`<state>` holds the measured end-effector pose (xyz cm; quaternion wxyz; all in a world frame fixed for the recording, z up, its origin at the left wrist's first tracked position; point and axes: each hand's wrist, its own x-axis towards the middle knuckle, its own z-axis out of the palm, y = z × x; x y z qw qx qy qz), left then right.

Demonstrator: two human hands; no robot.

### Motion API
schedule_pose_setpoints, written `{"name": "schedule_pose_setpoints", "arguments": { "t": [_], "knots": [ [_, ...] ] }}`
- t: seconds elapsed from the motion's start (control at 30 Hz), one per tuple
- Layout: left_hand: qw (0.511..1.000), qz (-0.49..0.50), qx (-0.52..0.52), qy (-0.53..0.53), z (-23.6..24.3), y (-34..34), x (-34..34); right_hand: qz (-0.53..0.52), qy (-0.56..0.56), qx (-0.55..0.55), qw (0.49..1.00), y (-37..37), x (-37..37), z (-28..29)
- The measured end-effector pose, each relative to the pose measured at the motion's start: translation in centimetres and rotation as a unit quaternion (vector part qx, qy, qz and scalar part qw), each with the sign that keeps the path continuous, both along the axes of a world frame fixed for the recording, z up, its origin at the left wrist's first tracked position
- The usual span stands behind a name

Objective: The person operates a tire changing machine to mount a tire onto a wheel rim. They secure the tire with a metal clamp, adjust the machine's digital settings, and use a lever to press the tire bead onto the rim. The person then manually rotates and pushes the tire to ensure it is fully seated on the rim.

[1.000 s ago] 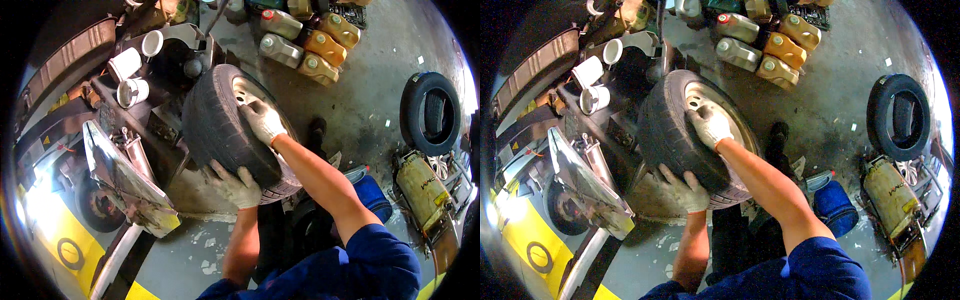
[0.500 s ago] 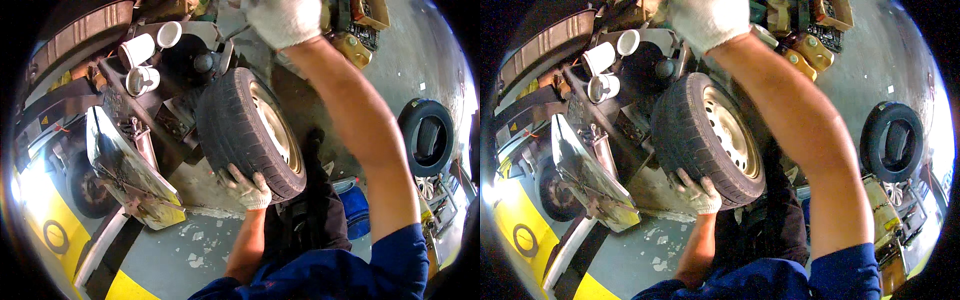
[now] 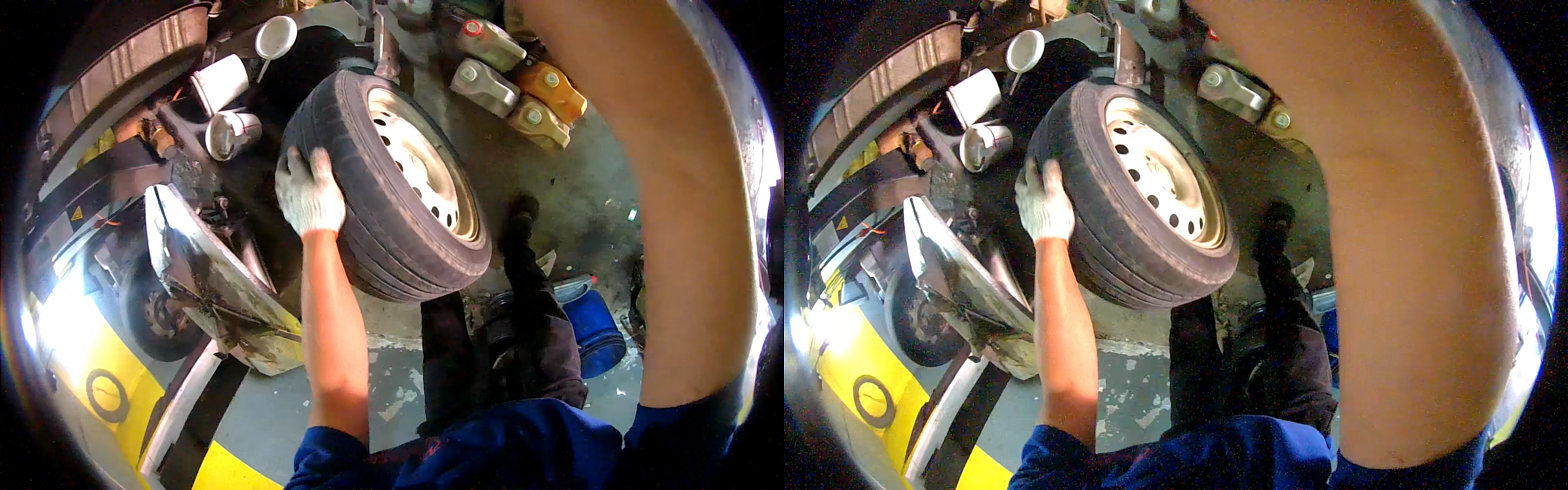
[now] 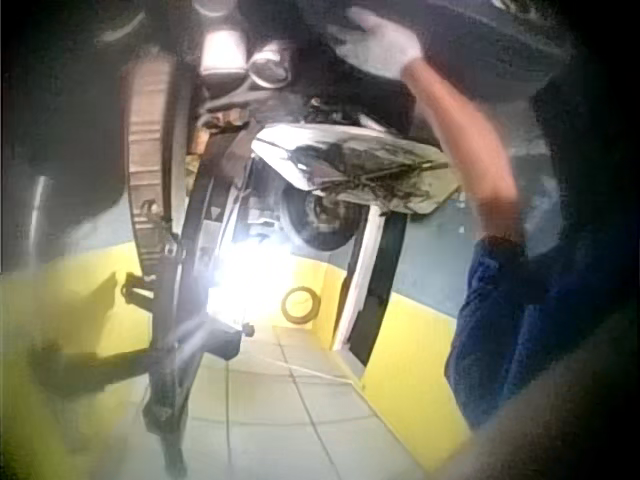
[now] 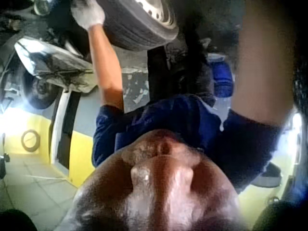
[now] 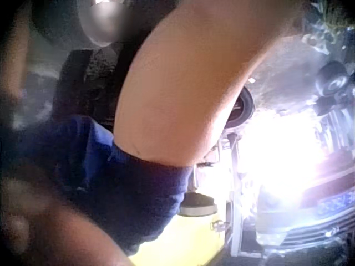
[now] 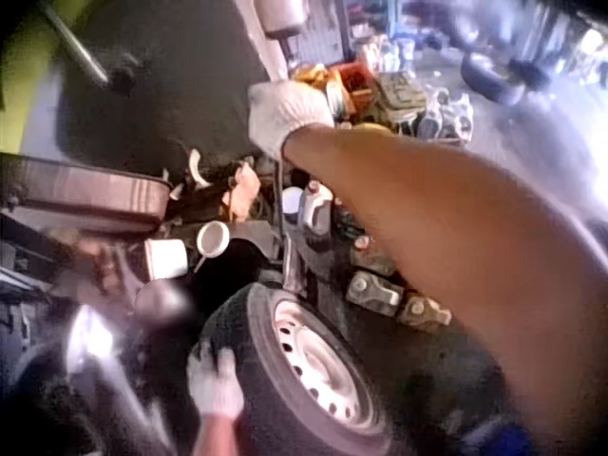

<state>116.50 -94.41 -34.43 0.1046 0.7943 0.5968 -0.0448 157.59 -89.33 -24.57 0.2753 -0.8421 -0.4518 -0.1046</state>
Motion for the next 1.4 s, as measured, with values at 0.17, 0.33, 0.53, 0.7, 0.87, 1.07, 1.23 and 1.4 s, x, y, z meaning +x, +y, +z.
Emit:
{"name": "schedule_pose_setpoints", "arguments": {
  "t": [0.17, 0.33, 0.53, 0.7, 0.87, 1.07, 1.23, 1.4],
  "knots": [
    [0.999, -0.009, 0.008, 0.034, -1.3, 4.3, 1.3, 0.018, 0.052, -0.019, 0.998, -0.5, -3.7, 1.6],
    [0.998, -0.007, 0.061, 0.016, -1.2, 2.7, 2.8, -0.007, 0.063, -0.020, 0.998, -0.7, -4.1, 1.8],
    [0.960, -0.236, 0.118, -0.095, 0.7, -4.1, 0.5, -0.041, 0.061, -0.050, 0.996, 0.0, -6.5, 2.2],
    [0.958, -0.251, 0.129, -0.056, 0.8, -12.1, -0.4, 0.001, 0.079, -0.085, 0.993, 0.7, -8.2, 3.4],
    [0.956, -0.242, 0.150, -0.074, 0.5, -12.2, -1.3, -0.031, 0.164, 0.047, 0.985, -2.1, -11.0, 2.3],
    [0.959, -0.226, 0.161, -0.051, 0.2, -12.0, -2.6, -0.071, 0.398, 0.069, 0.912, -14.0, -19.9, -7.7],
    [0.949, -0.260, 0.161, -0.074, -0.1, -12.7, -1.7, -0.263, 0.570, -0.046, 0.777, -32.4, -35.0, -16.6],
    [0.945, -0.273, 0.170, -0.063, -0.3, -12.8, -1.5, -0.266, 0.405, -0.012, 0.875, -33.6, -39.8, -16.9]
  ]
}}
